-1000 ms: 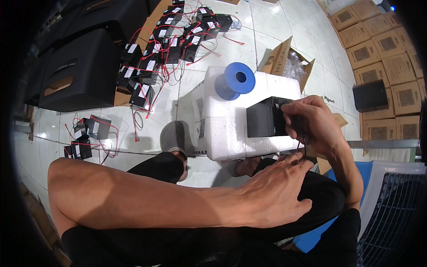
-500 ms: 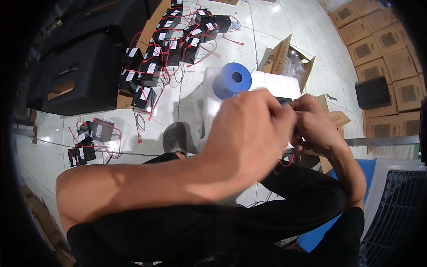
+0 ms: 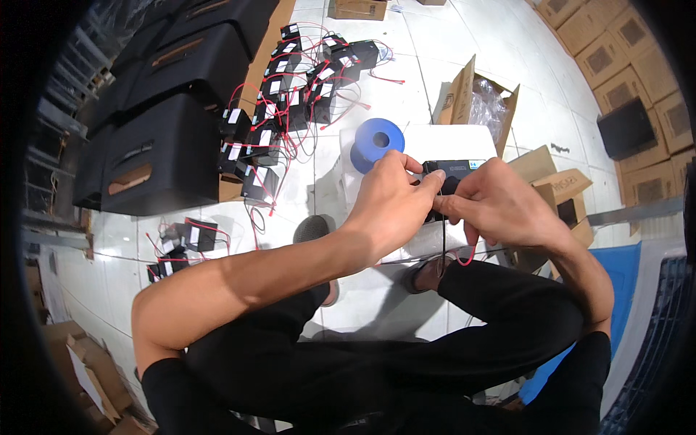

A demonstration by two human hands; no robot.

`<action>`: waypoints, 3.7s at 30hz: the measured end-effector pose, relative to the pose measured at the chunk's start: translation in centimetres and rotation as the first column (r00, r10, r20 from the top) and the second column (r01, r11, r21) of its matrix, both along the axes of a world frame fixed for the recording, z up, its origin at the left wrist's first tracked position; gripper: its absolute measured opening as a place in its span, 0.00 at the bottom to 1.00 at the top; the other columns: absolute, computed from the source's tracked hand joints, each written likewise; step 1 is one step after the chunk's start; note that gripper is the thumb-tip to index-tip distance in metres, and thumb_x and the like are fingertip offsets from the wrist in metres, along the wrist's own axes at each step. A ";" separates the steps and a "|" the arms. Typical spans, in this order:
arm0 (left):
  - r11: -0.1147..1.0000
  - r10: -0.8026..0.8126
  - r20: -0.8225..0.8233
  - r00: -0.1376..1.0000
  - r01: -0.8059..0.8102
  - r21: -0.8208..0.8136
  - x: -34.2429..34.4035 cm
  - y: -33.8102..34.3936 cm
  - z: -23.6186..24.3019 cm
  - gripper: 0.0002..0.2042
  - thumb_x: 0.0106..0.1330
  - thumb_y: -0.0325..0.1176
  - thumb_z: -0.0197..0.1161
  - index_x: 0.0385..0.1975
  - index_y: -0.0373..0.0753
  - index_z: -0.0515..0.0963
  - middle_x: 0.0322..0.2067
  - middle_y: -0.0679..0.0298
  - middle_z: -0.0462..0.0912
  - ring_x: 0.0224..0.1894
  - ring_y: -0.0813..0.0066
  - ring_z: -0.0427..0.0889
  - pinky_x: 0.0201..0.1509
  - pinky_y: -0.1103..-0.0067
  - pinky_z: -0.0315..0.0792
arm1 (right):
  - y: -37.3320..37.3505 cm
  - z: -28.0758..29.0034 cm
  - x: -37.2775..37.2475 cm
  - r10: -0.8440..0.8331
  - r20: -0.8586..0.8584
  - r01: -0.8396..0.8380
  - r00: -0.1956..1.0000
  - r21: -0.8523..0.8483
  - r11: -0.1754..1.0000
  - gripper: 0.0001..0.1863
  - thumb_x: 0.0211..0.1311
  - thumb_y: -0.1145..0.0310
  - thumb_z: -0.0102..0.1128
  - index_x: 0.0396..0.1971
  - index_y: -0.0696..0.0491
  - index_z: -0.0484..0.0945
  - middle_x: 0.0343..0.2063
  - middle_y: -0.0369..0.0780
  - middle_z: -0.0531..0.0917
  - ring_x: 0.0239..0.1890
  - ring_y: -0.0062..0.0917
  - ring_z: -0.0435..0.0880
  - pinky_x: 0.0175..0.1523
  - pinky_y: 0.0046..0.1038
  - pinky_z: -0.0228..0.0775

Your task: The person sits on the floor and uses a soldering iron and solder wire to attach red and black wires to the terminals of small black battery packs. They handle each pack one at a time, solder the connections, and place the finished units into a cardboard box.

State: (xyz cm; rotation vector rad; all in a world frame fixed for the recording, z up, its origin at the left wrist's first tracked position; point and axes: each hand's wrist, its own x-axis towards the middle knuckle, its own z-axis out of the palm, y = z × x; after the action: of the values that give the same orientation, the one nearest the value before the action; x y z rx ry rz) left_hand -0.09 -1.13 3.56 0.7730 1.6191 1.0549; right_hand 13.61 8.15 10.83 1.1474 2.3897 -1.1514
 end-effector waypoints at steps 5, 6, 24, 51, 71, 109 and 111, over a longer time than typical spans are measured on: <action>0.997 -0.002 -0.148 0.989 0.012 0.070 0.2 0.3 -0.2 0.23 0.68 0.44 0.62 0.48 0.27 0.69 0.30 0.56 0.81 0.30 0.71 0.80 0.35 0.75 0.74 | 1.5 1.9 2.9 -0.162 -0.321 0.211 0.933 0.126 0.969 0.21 0.64 0.58 0.64 0.23 0.63 0.83 0.11 0.35 0.77 0.12 0.14 0.74 0.17 0.17 0.62; 0.998 -0.005 -0.139 0.990 0.013 0.061 0.3 0.3 -0.3 0.24 0.68 0.44 0.62 0.49 0.27 0.69 0.30 0.56 0.81 0.30 0.72 0.80 0.35 0.75 0.74 | 1.9 2.1 3.7 -0.208 -0.381 0.284 0.901 0.155 0.946 0.21 0.65 0.57 0.64 0.24 0.63 0.83 0.11 0.34 0.77 0.12 0.14 0.74 0.17 0.16 0.62; 0.996 0.057 0.044 0.997 -0.060 0.063 -0.8 -0.9 1.6 0.21 0.68 0.41 0.63 0.49 0.29 0.68 0.33 0.62 0.77 0.32 0.79 0.76 0.38 0.83 0.72 | 3.9 -3.7 6.4 -0.242 -0.229 0.235 0.943 -0.061 0.970 0.25 0.67 0.57 0.61 0.16 0.63 0.76 0.11 0.35 0.70 0.16 0.15 0.62 0.22 0.29 0.57; 0.920 0.194 -0.382 0.904 -0.032 0.392 -6.3 -0.5 -8.7 0.32 0.51 0.29 0.75 0.58 0.34 0.70 0.54 0.57 0.75 0.62 0.66 0.70 0.66 0.71 0.65 | 6.9 -5.5 17.3 -0.574 -0.649 0.733 0.499 -0.037 0.679 0.21 0.71 0.52 0.57 0.25 0.54 0.77 0.14 0.28 0.69 0.14 0.07 0.62 0.18 0.14 0.49; 0.881 0.280 0.494 0.823 -0.425 0.208 -9.7 0.6 -3.5 0.25 0.75 0.39 0.50 0.64 0.26 0.63 0.60 0.52 0.72 0.55 0.60 0.75 0.69 0.67 0.63 | -4.8 -34.0 52.6 -0.885 0.202 0.424 0.420 0.818 0.389 0.14 0.64 0.70 0.53 0.47 0.56 0.78 0.25 0.50 0.84 0.25 0.41 0.83 0.33 0.38 0.75; 0.545 -0.450 -0.644 0.618 0.762 0.350 -6.8 8.9 2.9 0.15 0.59 0.26 0.67 0.47 0.33 0.81 0.52 0.53 0.81 0.60 0.56 0.74 0.66 0.64 0.64 | 4.2 -8.9 19.0 -0.513 -0.850 0.425 0.123 -0.422 0.801 0.19 0.65 0.63 0.56 0.35 0.69 0.79 0.25 0.50 0.78 0.13 0.27 0.75 0.14 0.28 0.72; 0.549 -0.466 -0.626 0.625 0.759 0.350 -6.8 8.9 2.7 0.14 0.59 0.27 0.68 0.46 0.33 0.82 0.53 0.53 0.81 0.62 0.55 0.73 0.66 0.63 0.64 | 4.3 -8.9 18.6 -0.514 -0.844 0.432 0.153 -0.411 0.803 0.19 0.64 0.63 0.57 0.35 0.69 0.79 0.24 0.50 0.77 0.13 0.27 0.75 0.15 0.28 0.72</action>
State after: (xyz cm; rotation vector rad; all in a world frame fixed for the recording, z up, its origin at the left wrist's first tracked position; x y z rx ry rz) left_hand -6.85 7.80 6.28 2.0255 1.1479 0.8326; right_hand 32.17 12.41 1.97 1.5365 2.6364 -2.8112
